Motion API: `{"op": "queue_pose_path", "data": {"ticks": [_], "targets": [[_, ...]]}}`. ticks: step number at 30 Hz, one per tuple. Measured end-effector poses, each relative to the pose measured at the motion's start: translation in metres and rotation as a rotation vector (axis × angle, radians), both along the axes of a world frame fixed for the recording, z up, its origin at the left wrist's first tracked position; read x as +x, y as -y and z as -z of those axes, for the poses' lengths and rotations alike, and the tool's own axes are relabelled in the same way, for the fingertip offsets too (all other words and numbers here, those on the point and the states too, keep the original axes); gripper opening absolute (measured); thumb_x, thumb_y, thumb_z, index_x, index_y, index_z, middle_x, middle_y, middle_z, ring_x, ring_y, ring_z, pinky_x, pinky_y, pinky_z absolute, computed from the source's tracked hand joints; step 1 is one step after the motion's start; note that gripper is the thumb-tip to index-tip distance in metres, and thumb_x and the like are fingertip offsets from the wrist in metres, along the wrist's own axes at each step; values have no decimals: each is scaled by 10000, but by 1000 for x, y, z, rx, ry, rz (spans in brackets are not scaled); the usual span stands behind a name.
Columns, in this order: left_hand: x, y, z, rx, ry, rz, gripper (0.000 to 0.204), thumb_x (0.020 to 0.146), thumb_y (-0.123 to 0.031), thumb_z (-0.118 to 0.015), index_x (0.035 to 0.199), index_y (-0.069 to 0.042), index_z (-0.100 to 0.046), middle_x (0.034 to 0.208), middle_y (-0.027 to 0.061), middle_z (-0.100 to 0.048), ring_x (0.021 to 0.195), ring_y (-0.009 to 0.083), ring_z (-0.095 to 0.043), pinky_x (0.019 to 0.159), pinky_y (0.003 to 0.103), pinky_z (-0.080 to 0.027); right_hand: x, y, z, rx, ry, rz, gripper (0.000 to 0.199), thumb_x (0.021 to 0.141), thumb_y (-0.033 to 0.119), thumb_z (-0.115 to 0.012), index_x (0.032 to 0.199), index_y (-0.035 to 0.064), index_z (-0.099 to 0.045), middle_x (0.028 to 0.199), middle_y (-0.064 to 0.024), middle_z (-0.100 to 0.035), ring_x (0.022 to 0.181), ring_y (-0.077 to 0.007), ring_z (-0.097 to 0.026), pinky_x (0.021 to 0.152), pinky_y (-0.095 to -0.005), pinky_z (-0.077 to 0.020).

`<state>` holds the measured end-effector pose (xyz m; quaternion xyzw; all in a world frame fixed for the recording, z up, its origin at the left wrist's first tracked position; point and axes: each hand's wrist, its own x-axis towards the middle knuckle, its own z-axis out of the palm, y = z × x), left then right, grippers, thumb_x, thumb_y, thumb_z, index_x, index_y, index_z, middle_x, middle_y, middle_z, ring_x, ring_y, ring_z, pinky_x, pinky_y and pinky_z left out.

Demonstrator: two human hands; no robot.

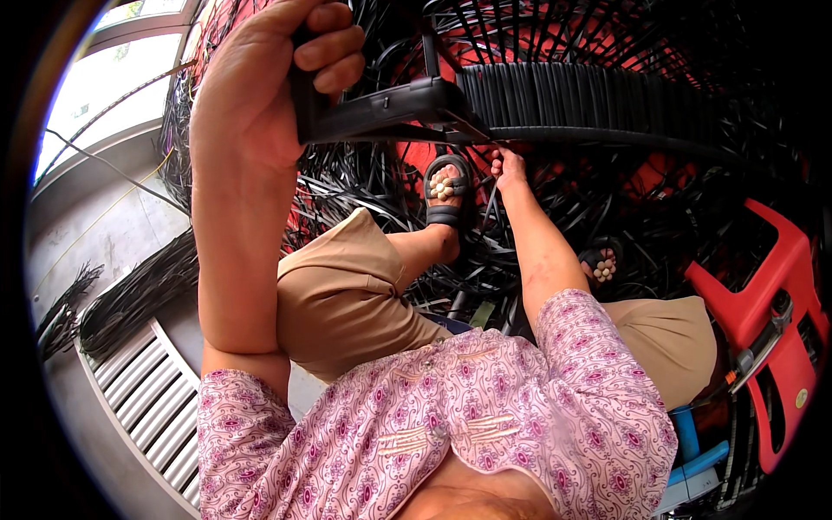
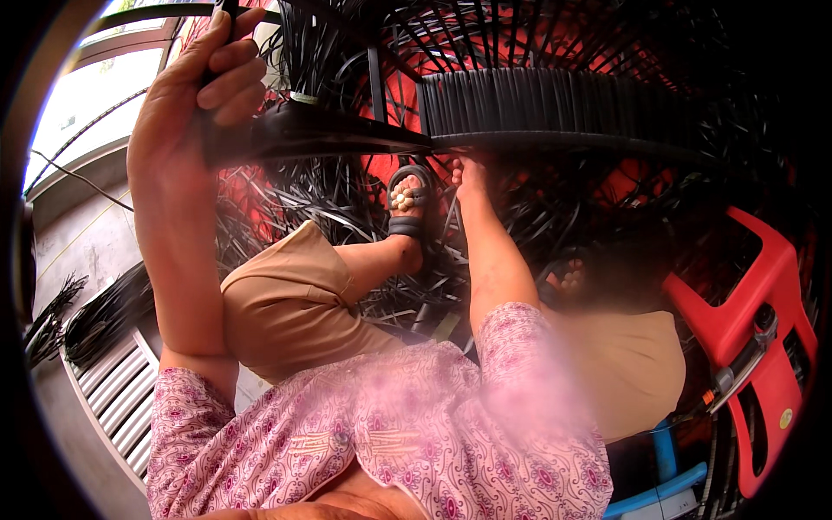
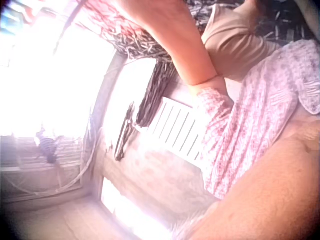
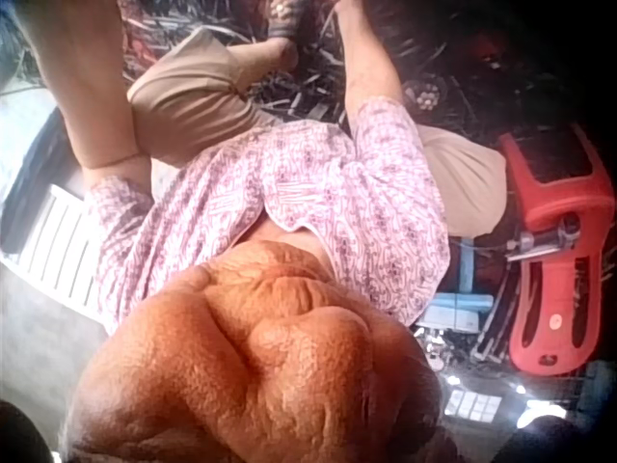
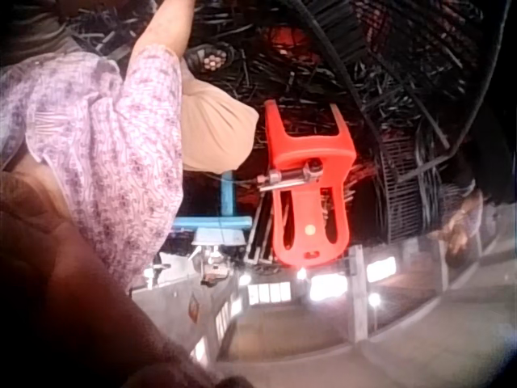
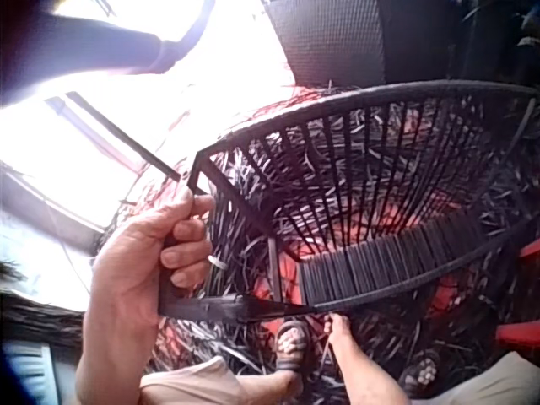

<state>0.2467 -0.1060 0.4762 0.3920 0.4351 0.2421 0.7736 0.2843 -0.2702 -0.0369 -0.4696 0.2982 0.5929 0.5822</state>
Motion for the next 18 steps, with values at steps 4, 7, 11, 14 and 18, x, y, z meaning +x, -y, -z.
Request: {"op": "queue_pose_path", "data": {"ticks": [4,7,11,14,18], "targets": [[6,10,-7,-23,25,-4,231,1002,-179,-521,1087,30,-569,676,-2,-493,503,73,-441,430,254,-397,1,-1,0,-11,9,2,49,887,142,-632,861,105,-613,675,-16,-589,455,-89,-450,387,-243,-319],[6,9,-8,-30,21,-8,237,1005,-185,-515,1089,32,-561,674,-7,-483,499,73,-435,431,254,-396,0,-1,-1,-6,-5,3,55,890,149,-632,862,106,-611,674,-16,-588,455,-89,-451,385,-243,-317],[8,0,-7,10,-53,-3,225,1012,-176,-495,1084,32,-543,669,-12,-469,498,69,-428,424,247,-388,-2,-1,0,-33,-2,3,76,899,160,-630,858,108,-593,672,-15,-582,457,-89,-450,381,-242,-314],[7,-11,11,57,-34,-17,196,1017,-155,-471,1067,26,-524,665,-17,-459,493,61,-419,408,228,-365,-1,1,9,20,53,14,113,906,175,-634,837,123,-561,666,-8,-565,455,-88,-442,376,-242,-309],[-4,-25,32,137,-145,-47,127,1010,-121,-447,1001,-12,-513,641,-34,-441,470,48,-398,391,214,-338,-12,10,-7,46,167,-137,147,921,261,-654,898,118,-628,673,17,-555,457,-57,-410,381,-217,-295]]}}
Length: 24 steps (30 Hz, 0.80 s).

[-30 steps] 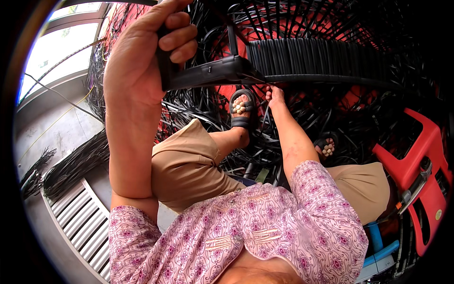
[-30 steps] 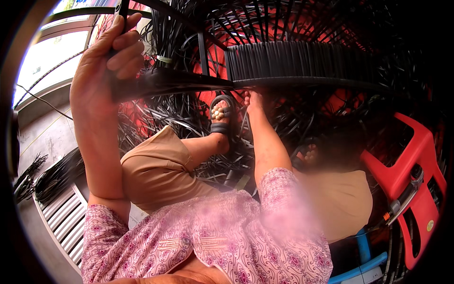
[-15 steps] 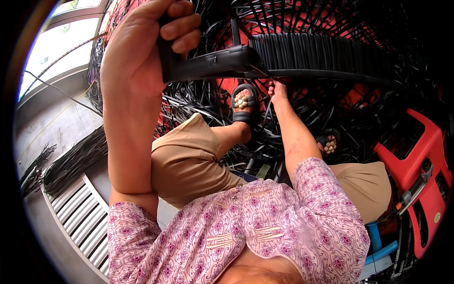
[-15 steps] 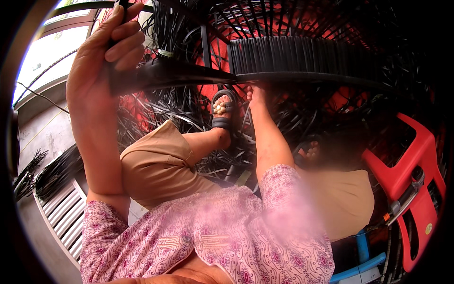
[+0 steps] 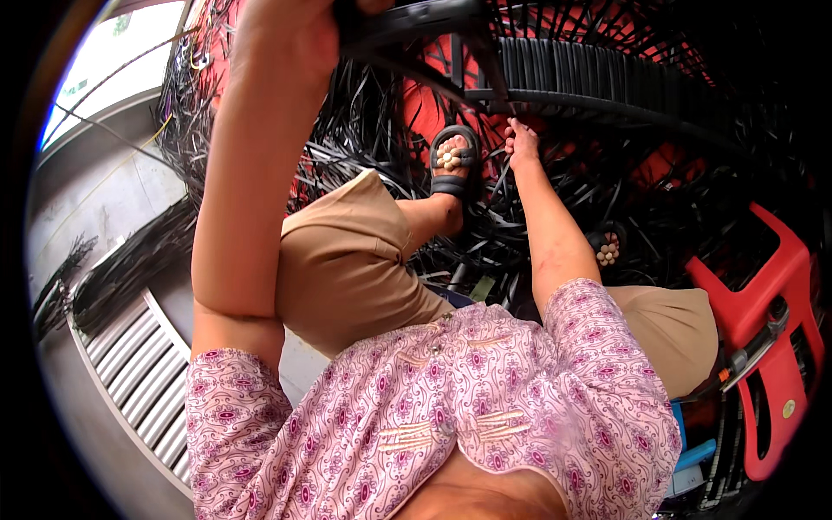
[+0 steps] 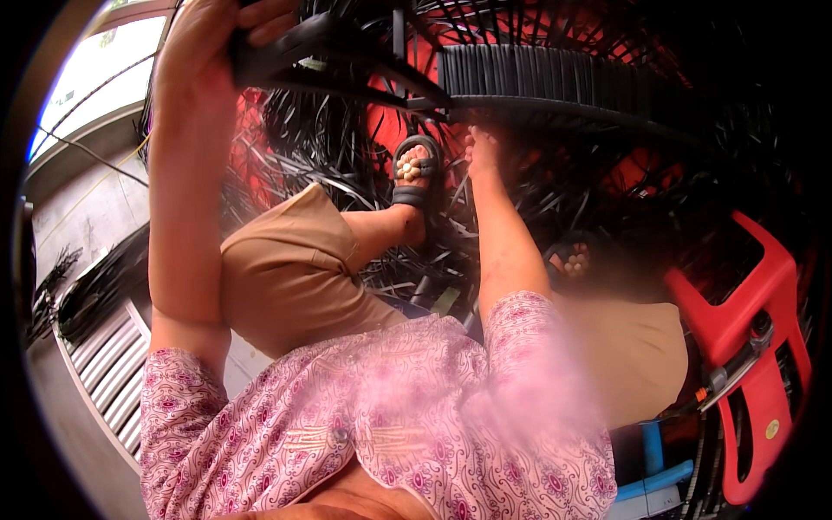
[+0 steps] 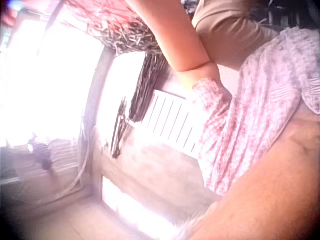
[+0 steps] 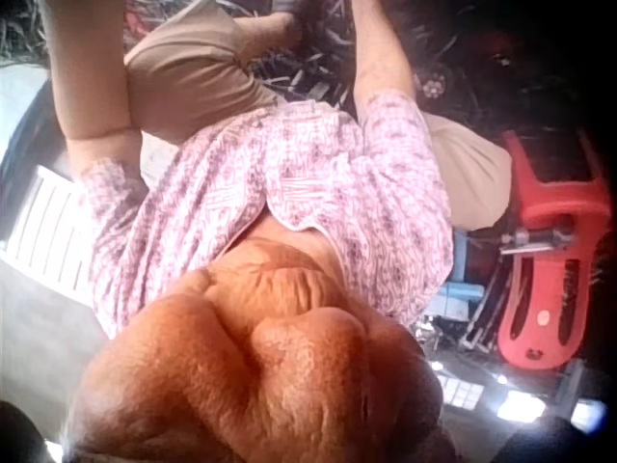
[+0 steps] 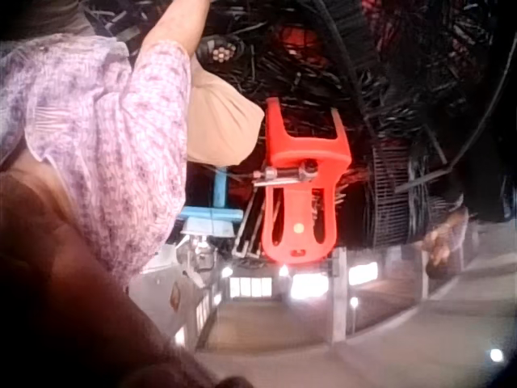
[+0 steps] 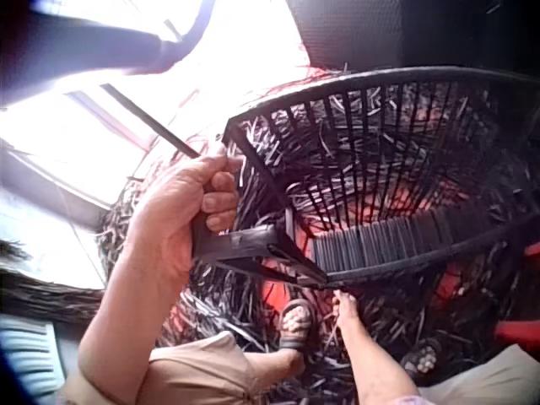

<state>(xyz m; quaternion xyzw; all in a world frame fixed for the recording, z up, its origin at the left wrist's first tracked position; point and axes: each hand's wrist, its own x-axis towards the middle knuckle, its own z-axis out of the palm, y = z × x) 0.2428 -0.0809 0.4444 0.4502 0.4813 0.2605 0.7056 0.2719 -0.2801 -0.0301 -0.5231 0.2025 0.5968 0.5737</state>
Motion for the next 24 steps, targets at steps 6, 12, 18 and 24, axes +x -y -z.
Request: {"op": "queue_pose_path", "data": {"ticks": [6,12,18,24], "targets": [[-5,-19,36,46,-46,16,193,980,-166,-490,797,-111,-515,617,-50,-447,454,56,-379,399,231,-325,-5,34,-27,-56,82,-134,138,887,253,-684,885,124,-632,719,6,-607,446,-49,-395,378,-218,-280],[-15,-53,141,981,-444,245,133,907,-152,-575,786,-97,-572,643,57,-569,550,194,-565,483,350,-443,-46,58,-100,-58,226,-341,160,869,230,-680,859,82,-617,690,-54,-649,384,-55,-400,338,-219,-265],[16,-65,198,1342,-936,330,208,931,-163,-515,809,-42,-632,661,137,-625,620,291,-634,570,419,-498,-42,68,-116,-112,421,-421,141,882,209,-659,909,71,-655,664,-28,-629,378,-63,-387,342,-232,-256],[41,-82,217,1256,-712,105,260,916,-177,-533,746,-53,-686,703,140,-676,647,301,-674,567,427,-528,-55,67,-118,-121,445,-523,145,875,203,-656,918,66,-669,649,-7,-600,383,-58,-373,350,-230,-253]]}}
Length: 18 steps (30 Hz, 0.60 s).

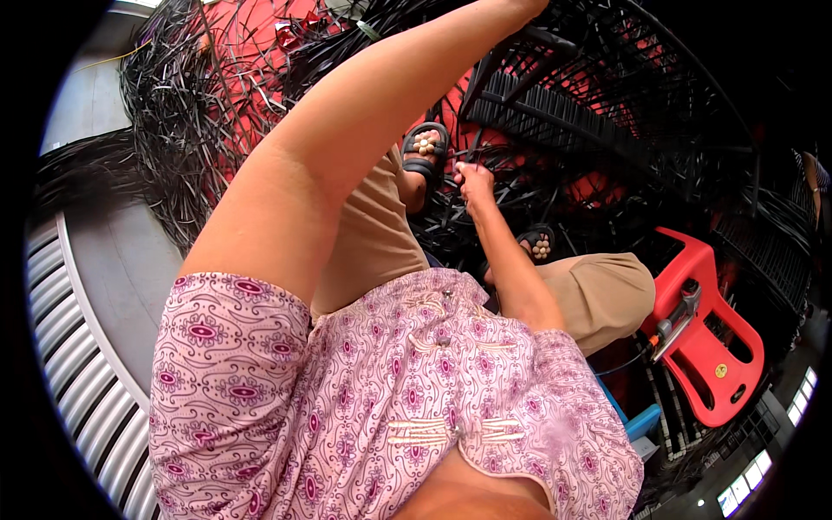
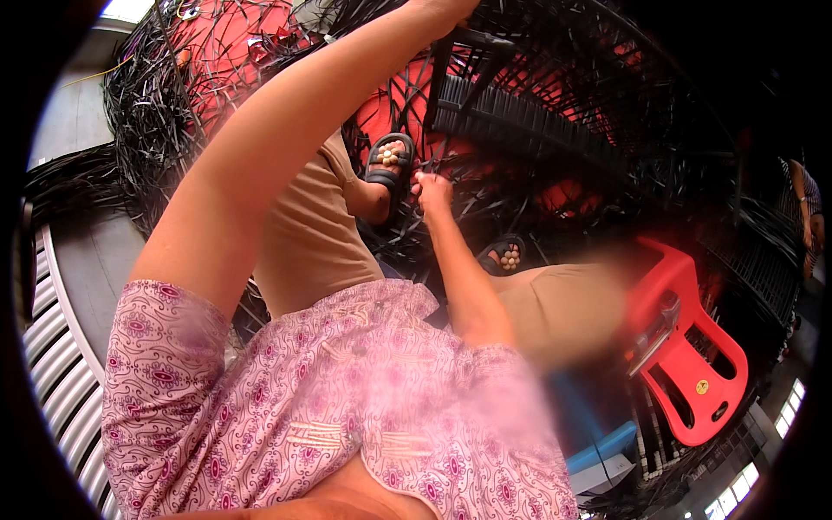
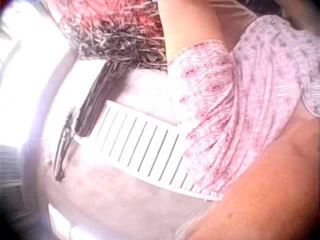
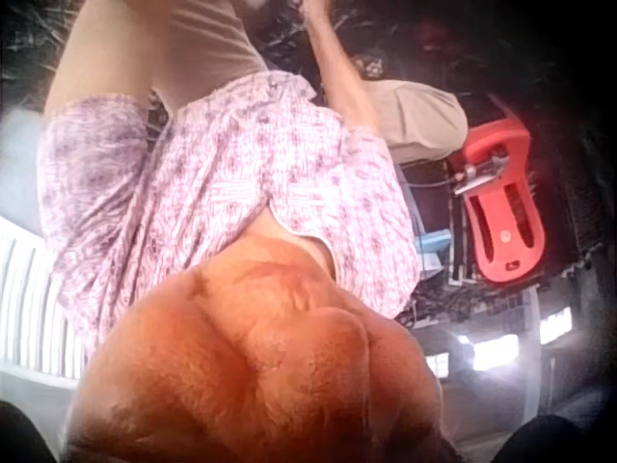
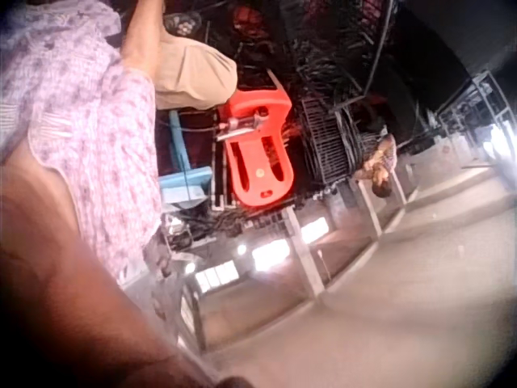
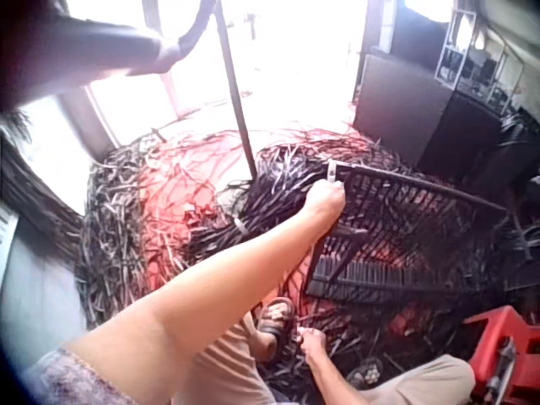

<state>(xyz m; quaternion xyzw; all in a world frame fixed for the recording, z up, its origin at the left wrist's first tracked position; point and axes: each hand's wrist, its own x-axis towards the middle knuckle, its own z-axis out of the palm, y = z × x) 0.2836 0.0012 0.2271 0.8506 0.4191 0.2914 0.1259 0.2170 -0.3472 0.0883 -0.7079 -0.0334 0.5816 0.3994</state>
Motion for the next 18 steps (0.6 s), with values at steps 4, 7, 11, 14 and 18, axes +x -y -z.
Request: {"op": "queue_pose_path", "data": {"ticks": [4,7,11,14,18], "targets": [[11,-25,-36,237,-395,167,154,793,-108,-606,775,-91,-758,809,115,-724,744,270,-711,671,378,-570,-15,29,8,-56,-57,-4,146,875,198,-650,928,64,-672,635,0,-584,381,-54,-369,354,-227,-243],[19,-37,-43,55,-322,148,169,804,-102,-581,795,-68,-747,812,134,-715,731,274,-699,655,384,-558,-20,41,20,-82,-72,-55,173,896,224,-645,952,64,-682,624,4,-573,377,-54,-357,355,-224,-242],[10,-33,-58,-258,-146,120,192,819,-93,-548,823,-38,-732,815,159,-704,714,278,-682,634,394,-543,-23,57,23,-121,-81,-32,162,901,217,-638,955,69,-678,622,6,-569,373,-57,-355,353,-232,-234],[-3,-30,-71,-438,16,107,211,831,-87,-523,844,-15,-721,818,178,-696,701,282,-670,618,400,-531,-20,54,11,-106,-97,-4,149,907,213,-637,935,71,-670,618,4,-569,372,-53,-355,350,-233,-224],[-13,-22,-71,-668,199,64,237,846,-78,-490,871,15,-706,822,204,-685,683,286,-653,597,410,-515,-17,48,-1,-67,-111,30,161,911,203,-626,968,60,-676,616,0,-575,374,-53,-364,348,-236,-225]]}}
